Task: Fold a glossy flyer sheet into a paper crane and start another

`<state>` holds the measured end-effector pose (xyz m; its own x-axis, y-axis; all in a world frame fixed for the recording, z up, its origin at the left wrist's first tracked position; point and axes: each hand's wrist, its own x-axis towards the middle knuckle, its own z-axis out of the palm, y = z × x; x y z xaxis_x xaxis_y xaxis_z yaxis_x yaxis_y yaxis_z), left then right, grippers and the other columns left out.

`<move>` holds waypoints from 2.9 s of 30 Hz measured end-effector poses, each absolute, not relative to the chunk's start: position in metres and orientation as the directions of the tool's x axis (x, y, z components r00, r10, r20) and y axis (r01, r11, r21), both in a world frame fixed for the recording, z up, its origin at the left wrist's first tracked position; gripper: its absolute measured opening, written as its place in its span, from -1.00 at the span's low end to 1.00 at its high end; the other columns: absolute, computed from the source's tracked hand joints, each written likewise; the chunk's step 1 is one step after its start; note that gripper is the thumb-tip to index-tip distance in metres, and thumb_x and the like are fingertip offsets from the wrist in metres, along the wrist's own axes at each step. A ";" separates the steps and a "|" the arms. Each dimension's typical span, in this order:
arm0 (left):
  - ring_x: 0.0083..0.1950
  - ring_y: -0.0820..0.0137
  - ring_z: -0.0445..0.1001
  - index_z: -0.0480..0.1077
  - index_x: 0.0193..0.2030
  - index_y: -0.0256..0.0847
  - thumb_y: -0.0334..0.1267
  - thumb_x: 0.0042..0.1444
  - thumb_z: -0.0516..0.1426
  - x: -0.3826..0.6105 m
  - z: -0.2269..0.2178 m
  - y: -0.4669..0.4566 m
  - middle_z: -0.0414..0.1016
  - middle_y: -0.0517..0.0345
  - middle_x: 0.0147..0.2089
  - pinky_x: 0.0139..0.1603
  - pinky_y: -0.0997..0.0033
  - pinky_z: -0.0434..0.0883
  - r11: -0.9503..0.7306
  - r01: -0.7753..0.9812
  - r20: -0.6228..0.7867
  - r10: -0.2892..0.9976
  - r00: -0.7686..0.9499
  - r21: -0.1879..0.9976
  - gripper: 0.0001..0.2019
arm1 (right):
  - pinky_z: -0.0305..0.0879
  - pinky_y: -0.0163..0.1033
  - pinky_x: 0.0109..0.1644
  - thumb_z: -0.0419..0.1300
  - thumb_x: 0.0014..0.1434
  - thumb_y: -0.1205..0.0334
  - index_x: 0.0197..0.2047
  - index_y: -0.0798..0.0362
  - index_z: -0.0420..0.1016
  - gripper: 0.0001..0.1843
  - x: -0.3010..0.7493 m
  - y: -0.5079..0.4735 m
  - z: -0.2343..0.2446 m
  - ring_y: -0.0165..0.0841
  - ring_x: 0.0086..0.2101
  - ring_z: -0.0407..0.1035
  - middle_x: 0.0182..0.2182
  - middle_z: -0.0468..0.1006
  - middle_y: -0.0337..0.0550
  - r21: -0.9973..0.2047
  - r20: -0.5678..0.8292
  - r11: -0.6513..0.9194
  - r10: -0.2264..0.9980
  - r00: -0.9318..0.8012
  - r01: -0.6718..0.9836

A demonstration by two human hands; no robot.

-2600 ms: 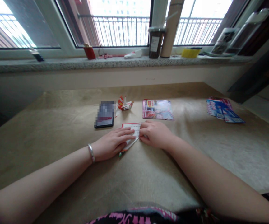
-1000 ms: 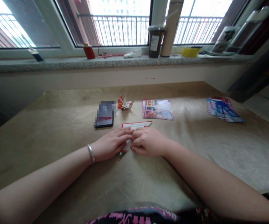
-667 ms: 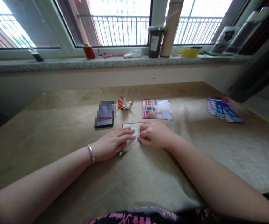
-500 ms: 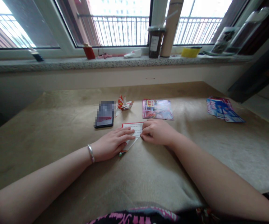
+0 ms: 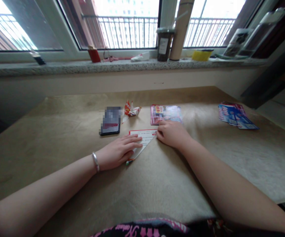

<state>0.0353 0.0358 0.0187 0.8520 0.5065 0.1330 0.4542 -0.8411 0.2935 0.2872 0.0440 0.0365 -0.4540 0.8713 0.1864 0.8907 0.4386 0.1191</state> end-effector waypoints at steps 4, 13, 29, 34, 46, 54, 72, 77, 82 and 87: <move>0.29 0.32 0.10 0.26 0.10 -0.14 -0.37 0.17 -0.03 0.036 0.019 0.035 0.17 0.08 0.27 0.29 0.11 0.08 -0.837 0.456 0.132 0.510 0.850 0.303 -0.65 | 0.16 -0.26 -0.40 -0.06 0.19 0.13 -0.38 0.08 0.49 -0.65 0.287 0.045 0.036 -0.30 -0.34 0.40 -0.32 0.54 -0.10 0.140 0.182 0.359 0.907 -0.380 0.923; 0.35 0.19 -0.04 0.21 0.16 -0.09 -0.07 0.14 0.05 0.031 0.028 0.034 -0.01 0.04 0.34 0.30 0.05 0.02 -0.839 0.441 0.076 0.486 0.871 0.319 -0.56 | 0.18 -0.24 -0.38 -0.05 0.19 0.15 -0.30 0.13 0.45 -0.70 0.275 0.037 0.038 -0.22 -0.27 0.38 -0.23 0.50 0.01 0.187 0.209 0.343 0.902 -0.378 0.921; 0.10 0.36 0.30 0.37 -0.07 -0.06 -0.47 0.06 0.00 0.026 0.036 0.035 0.44 0.24 0.01 0.31 0.07 -0.06 -0.901 0.384 0.184 0.420 0.889 0.200 -0.67 | 0.24 -0.22 -0.13 0.02 0.16 0.32 -0.24 0.06 0.48 -0.79 0.264 0.028 0.033 -0.31 -0.22 0.30 -0.22 0.49 -0.09 -0.070 0.216 0.785 0.614 -0.759 0.615; 0.00 0.38 0.35 0.41 -0.13 -0.07 -0.39 0.20 -0.06 0.025 0.036 0.040 0.48 0.25 -0.06 0.23 0.14 0.07 -0.892 0.434 0.220 0.451 0.865 0.122 -0.74 | 0.24 -0.22 -0.12 0.00 0.18 0.33 -0.18 0.02 0.48 -0.75 0.262 0.026 0.032 -0.33 -0.20 0.29 -0.19 0.49 -0.11 -0.088 0.226 0.784 0.617 -0.754 0.615; -0.06 0.31 0.31 0.31 0.00 -0.17 -0.33 0.19 -0.04 0.034 0.035 0.036 0.42 0.08 -0.08 0.03 0.25 0.23 -0.893 0.448 0.217 0.431 0.876 -0.038 -0.74 | 0.23 -0.25 -0.17 0.01 0.17 0.35 -0.22 0.04 0.50 -0.76 0.253 0.026 0.027 -0.33 -0.25 0.29 -0.23 0.50 -0.09 -0.059 0.290 0.785 0.604 -0.742 0.616; -0.15 0.36 0.33 0.37 -0.16 -0.19 -0.31 0.22 -0.05 0.033 0.041 0.039 0.44 0.13 -0.19 0.01 0.29 0.23 -0.898 0.429 0.211 0.402 0.891 -0.100 -0.81 | 0.23 -0.26 -0.18 0.02 0.15 0.35 -0.22 0.00 0.51 -0.76 0.253 0.025 0.030 -0.34 -0.27 0.29 -0.24 0.50 -0.13 -0.069 0.287 0.777 0.616 -0.733 0.626; -0.12 0.34 0.34 0.37 -0.12 -0.20 -0.36 0.24 -0.05 0.025 0.037 0.047 0.44 0.09 -0.14 -0.06 0.32 0.32 -0.900 0.428 0.188 0.407 0.894 -0.085 -0.80 | 0.19 -0.27 -0.21 0.01 0.20 0.32 -0.21 -0.01 0.50 -0.76 0.256 0.025 0.031 -0.34 -0.25 0.29 -0.21 0.50 -0.13 -0.010 0.267 0.707 0.684 -0.679 0.707; -0.13 0.35 0.34 0.38 -0.14 -0.22 -0.38 0.22 -0.04 0.026 0.036 0.046 0.44 0.08 -0.14 -0.06 0.32 0.32 -0.890 0.449 0.203 0.427 0.881 -0.078 -0.80 | 0.19 -0.27 -0.21 0.00 0.20 0.32 -0.20 -0.01 0.50 -0.75 0.257 0.026 0.030 -0.33 -0.23 0.28 -0.20 0.50 -0.15 0.010 0.251 0.680 0.708 -0.660 0.733; -0.17 0.37 0.34 0.41 -0.21 -0.21 -0.36 0.21 -0.04 0.024 0.038 0.047 0.44 0.08 -0.20 -0.13 0.35 0.32 -0.893 0.448 0.204 0.432 0.879 -0.038 -0.80 | 0.19 -0.27 -0.22 0.01 0.18 0.33 -0.19 -0.01 0.50 -0.75 0.258 0.026 0.030 -0.33 -0.23 0.29 -0.20 0.50 -0.15 0.005 0.251 0.687 0.703 -0.666 0.727; -0.19 0.39 0.34 0.41 -0.22 -0.20 -0.36 0.20 -0.04 0.020 0.038 0.050 0.44 0.09 -0.21 -0.13 0.37 0.32 -0.899 0.438 0.213 0.426 0.879 -0.009 -0.80 | 0.20 -0.28 -0.22 0.02 0.18 0.32 -0.18 -0.02 0.50 -0.75 0.260 0.026 0.029 -0.33 -0.23 0.29 -0.20 0.50 -0.15 -0.011 0.255 0.689 0.702 -0.665 0.724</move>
